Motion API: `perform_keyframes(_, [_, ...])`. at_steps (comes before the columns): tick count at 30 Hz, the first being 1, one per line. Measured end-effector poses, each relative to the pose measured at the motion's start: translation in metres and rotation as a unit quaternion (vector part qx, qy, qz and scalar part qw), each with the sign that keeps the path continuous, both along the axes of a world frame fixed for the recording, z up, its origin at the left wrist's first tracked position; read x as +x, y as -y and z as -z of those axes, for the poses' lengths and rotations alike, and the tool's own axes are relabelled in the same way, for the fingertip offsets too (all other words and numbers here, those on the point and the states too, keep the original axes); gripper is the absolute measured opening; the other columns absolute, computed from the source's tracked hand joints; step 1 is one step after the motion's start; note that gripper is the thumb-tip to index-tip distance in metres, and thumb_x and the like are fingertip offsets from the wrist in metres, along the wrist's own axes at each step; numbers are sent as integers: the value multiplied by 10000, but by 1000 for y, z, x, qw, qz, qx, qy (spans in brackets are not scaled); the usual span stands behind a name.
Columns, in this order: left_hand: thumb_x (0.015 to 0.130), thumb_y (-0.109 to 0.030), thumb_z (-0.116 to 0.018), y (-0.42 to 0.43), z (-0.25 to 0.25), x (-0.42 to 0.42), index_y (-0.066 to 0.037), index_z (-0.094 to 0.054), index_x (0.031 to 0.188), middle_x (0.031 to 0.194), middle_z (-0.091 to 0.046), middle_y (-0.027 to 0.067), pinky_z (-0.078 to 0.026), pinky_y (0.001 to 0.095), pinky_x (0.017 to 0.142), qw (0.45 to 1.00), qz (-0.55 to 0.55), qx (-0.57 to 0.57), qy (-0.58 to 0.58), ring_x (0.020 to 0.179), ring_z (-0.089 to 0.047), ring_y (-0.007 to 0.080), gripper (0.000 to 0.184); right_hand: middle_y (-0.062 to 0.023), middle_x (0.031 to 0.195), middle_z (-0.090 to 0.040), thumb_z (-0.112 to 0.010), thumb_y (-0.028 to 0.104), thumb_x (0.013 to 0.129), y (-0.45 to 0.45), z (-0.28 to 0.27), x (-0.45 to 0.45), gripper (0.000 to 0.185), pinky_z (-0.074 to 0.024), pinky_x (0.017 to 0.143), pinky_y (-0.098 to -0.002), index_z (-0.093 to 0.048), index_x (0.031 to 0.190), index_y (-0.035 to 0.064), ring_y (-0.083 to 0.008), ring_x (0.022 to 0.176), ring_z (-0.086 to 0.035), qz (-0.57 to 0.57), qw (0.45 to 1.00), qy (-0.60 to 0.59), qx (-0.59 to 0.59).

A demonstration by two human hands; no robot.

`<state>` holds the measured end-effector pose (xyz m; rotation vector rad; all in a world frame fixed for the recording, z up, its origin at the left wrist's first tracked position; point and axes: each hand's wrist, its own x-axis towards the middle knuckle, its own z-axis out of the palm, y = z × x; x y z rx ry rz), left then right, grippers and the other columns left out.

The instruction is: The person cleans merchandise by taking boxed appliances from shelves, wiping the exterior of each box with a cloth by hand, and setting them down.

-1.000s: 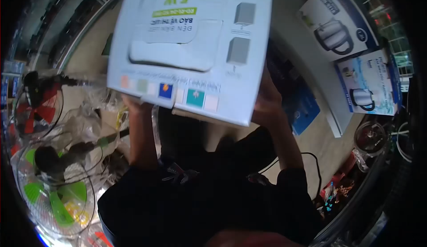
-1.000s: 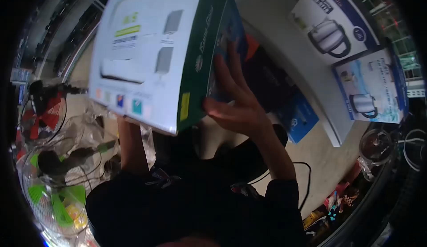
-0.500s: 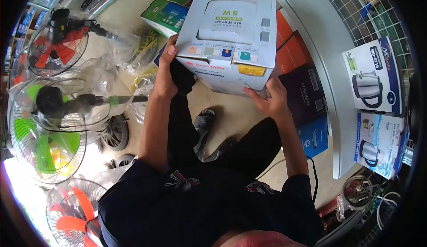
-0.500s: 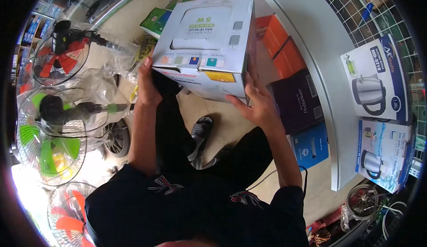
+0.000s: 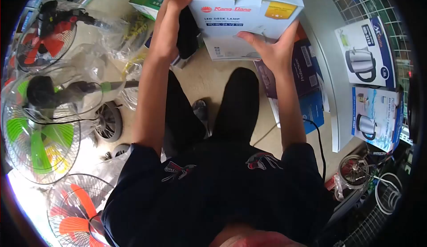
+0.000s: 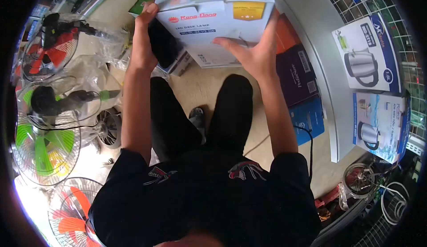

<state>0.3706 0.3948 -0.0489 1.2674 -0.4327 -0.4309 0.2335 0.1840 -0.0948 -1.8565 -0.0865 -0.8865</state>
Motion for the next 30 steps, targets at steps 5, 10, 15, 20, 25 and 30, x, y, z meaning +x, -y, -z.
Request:
perform_keyframes(5, [980,-306,-628,11,38,-20,7,-598,1317,1265,-637,120,-408,354,1091,999,23,0,45,1211,-558,215,461,-215,1496,-506,-941,203,797,0,22,-27,1281,-538,1088,-463,-16,1663,16,-304,1372,-562,-33,990,75,116])
perform_keyframes(10, [955,-316,-650,13,53,-32,-12,-589,1341,1303,-607,114,-371,344,1136,992,30,63,102,1255,-530,216,495,-170,1622,-421,-602,210,1027,-5,0,-47,649,-309,1238,-419,-377,1605,18,-279,1489,-415,66,973,2,223])
perform_keyframes(15, [1018,-273,-698,9,58,-28,-36,-639,1297,1210,-653,68,-437,313,1052,997,-49,43,41,1159,-573,159,371,-189,1606,-444,-616,179,995,-10,-17,-59,650,-333,1222,-428,-404,1587,13,-290,1464,-444,114,968,-43,222])
perform_keyframes(20, [986,-137,-739,50,-46,-41,-39,-694,1257,1160,-710,101,-515,342,981,947,-69,63,307,1111,-654,192,292,-196,1582,-473,-592,178,986,-15,-12,-68,649,-344,1213,-428,-409,1584,5,-301,1435,-481,103,980,-7,172])
perform_keyframes(25, [956,-121,-716,113,-38,-41,-41,-692,1302,1353,-664,192,-503,477,1097,799,152,137,565,1260,-631,408,355,-200,1579,-495,-561,218,998,-14,-9,-75,649,-388,1178,-396,-417,1590,-6,-288,1429,-502,123,973,-29,193])
perform_keyframes(30, [957,-120,-709,104,-51,-35,-49,-688,1325,1376,-663,183,-538,456,1058,739,176,156,631,1240,-646,417,375,-204,1578,-517,-541,188,984,-13,-11,-90,629,-384,1188,-383,-461,1582,10,-275,1442,-506,121,976,-32,178])
